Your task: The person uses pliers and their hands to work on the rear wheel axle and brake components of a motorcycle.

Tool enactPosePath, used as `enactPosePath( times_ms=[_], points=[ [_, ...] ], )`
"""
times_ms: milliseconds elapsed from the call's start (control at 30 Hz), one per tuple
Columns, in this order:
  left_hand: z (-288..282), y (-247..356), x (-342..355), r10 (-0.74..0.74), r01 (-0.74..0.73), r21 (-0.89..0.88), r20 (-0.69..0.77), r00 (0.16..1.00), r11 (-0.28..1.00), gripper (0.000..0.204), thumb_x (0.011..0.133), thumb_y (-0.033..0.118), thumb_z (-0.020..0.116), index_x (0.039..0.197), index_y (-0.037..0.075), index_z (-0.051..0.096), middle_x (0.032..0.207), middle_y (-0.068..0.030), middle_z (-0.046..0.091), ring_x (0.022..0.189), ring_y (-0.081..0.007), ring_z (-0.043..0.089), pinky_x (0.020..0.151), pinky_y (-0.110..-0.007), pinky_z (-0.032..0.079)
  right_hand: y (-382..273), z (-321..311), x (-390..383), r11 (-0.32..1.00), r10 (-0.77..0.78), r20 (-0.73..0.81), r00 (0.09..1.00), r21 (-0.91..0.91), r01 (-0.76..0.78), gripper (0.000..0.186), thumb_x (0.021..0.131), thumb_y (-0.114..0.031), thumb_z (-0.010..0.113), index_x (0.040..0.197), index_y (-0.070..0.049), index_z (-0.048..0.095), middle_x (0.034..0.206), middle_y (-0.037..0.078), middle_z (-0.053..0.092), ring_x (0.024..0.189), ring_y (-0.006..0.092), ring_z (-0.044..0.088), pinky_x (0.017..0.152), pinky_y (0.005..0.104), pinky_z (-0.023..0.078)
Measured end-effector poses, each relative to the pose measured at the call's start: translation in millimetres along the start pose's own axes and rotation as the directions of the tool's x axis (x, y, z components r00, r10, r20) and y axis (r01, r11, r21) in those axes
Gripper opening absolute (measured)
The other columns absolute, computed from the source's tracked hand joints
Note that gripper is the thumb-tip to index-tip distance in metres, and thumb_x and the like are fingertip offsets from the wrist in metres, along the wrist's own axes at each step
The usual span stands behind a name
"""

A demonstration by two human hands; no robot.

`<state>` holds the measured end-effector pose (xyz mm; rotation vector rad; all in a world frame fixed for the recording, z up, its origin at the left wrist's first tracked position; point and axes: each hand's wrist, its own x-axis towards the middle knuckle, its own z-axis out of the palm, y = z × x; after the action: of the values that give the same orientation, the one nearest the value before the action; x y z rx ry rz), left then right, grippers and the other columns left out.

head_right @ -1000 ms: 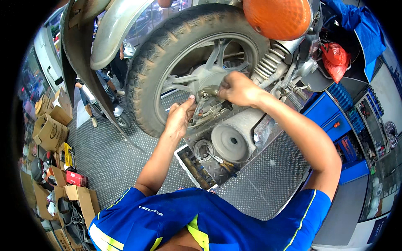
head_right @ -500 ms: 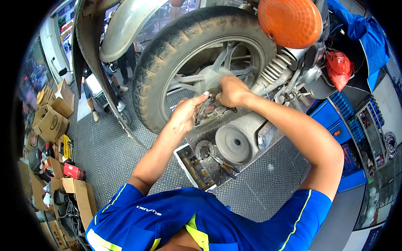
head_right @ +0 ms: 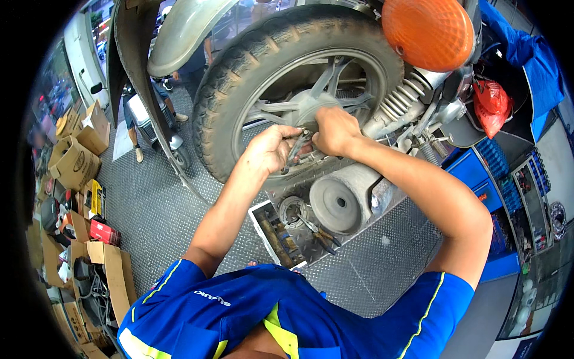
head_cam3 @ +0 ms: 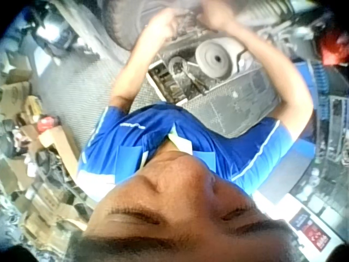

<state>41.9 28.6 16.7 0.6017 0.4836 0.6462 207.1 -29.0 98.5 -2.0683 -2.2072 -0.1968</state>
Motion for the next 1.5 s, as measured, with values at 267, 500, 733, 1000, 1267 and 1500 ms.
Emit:
enactPosePath(
  times_ms=[267, 500, 733, 1000, 1267, 1500],
  points=[
    [-4, 0, 7, -0.042, 0.042, 0.014, 0.005, 0.999, 0.999, 0.020, 0.096, 0.006, 0.057, 0.116, 0.002, 0.061, 0.113, -0.0137, 0.073, 0.095, -0.0292, 0.072, 0.083, -0.044, 0.058, -5, -7, -4, 0.996, 0.050, -0.003, 0.999, 0.074, -0.049, 0.024, 0.079, -0.018, 0.075, 0.091, 0.003, 0.073, 0.095, 0.027, 0.072, 0.099, 0.0431, 0.071, 0.086, 0.0490, 0.057],
    [-3, 1, 5, -0.078, 0.077, -0.010, -0.021, 0.997, 0.997, 0.032, 0.094, 0.011, 0.062, 0.125, 0.004, 0.060, 0.123, -0.0140, 0.069, 0.109, -0.0322, 0.068, 0.091, -0.043, 0.041, -8, -4, -3, 0.982, 0.174, -0.012, 0.985, 0.079, -0.173, 0.026, 0.078, -0.018, 0.075, 0.095, 0.003, 0.074, 0.099, 0.028, 0.073, 0.101, 0.0424, 0.071, 0.089, 0.0480, 0.057],
    [-1, -3, 4, -0.023, 0.022, -0.023, -0.059, 0.998, 0.999, 0.030, 0.092, 0.011, 0.066, 0.121, 0.005, 0.062, 0.121, -0.0125, 0.070, 0.106, -0.0322, 0.068, 0.089, -0.043, 0.040, -10, -11, 9, 0.953, 0.278, 0.135, 0.951, 0.083, -0.290, 0.035, 0.078, -0.019, 0.073, 0.106, 0.001, 0.077, 0.111, 0.025, 0.074, 0.111, 0.0381, 0.071, 0.095, 0.0435, 0.056],
    [6, -6, -5, 0.053, -0.049, 0.077, -0.050, 0.997, 0.996, 0.023, 0.094, 0.016, 0.070, 0.113, 0.005, 0.065, 0.105, -0.0089, 0.072, 0.097, -0.0259, 0.070, 0.078, -0.040, 0.044, -17, -10, 16, 0.942, 0.308, 0.149, 0.940, 0.093, -0.323, 0.036, 0.079, -0.020, 0.073, 0.108, 0.001, 0.076, 0.115, 0.025, 0.074, 0.113, 0.0372, 0.071, 0.096, 0.0446, 0.056],
    [1, -21, 25, 0.007, -0.006, 0.013, -0.048, 0.999, 1.000, 0.016, 0.096, 0.012, 0.070, 0.108, 0.003, 0.072, 0.103, -0.0086, 0.074, 0.090, -0.0234, 0.070, 0.074, -0.036, 0.049, -9, -2, -9, 0.982, 0.190, -0.018, 0.982, -0.006, -0.191, 0.029, 0.079, -0.016, 0.074, 0.100, 0.003, 0.071, 0.111, 0.028, 0.072, 0.111, 0.0431, 0.068, 0.097, 0.0493, 0.054],
    [-4, -12, 17, -0.012, 0.016, 0.063, -0.059, 0.998, 0.998, 0.013, 0.096, 0.013, 0.067, 0.107, 0.007, 0.070, 0.100, -0.0056, 0.073, 0.083, -0.0229, 0.072, 0.066, -0.038, 0.041, -12, -8, 3, 0.983, 0.171, 0.050, 0.984, 0.054, -0.173, 0.028, 0.076, -0.012, 0.076, 0.097, 0.005, 0.071, 0.106, 0.029, 0.072, 0.105, 0.0453, 0.069, 0.093, 0.0499, 0.055]
  ],
)
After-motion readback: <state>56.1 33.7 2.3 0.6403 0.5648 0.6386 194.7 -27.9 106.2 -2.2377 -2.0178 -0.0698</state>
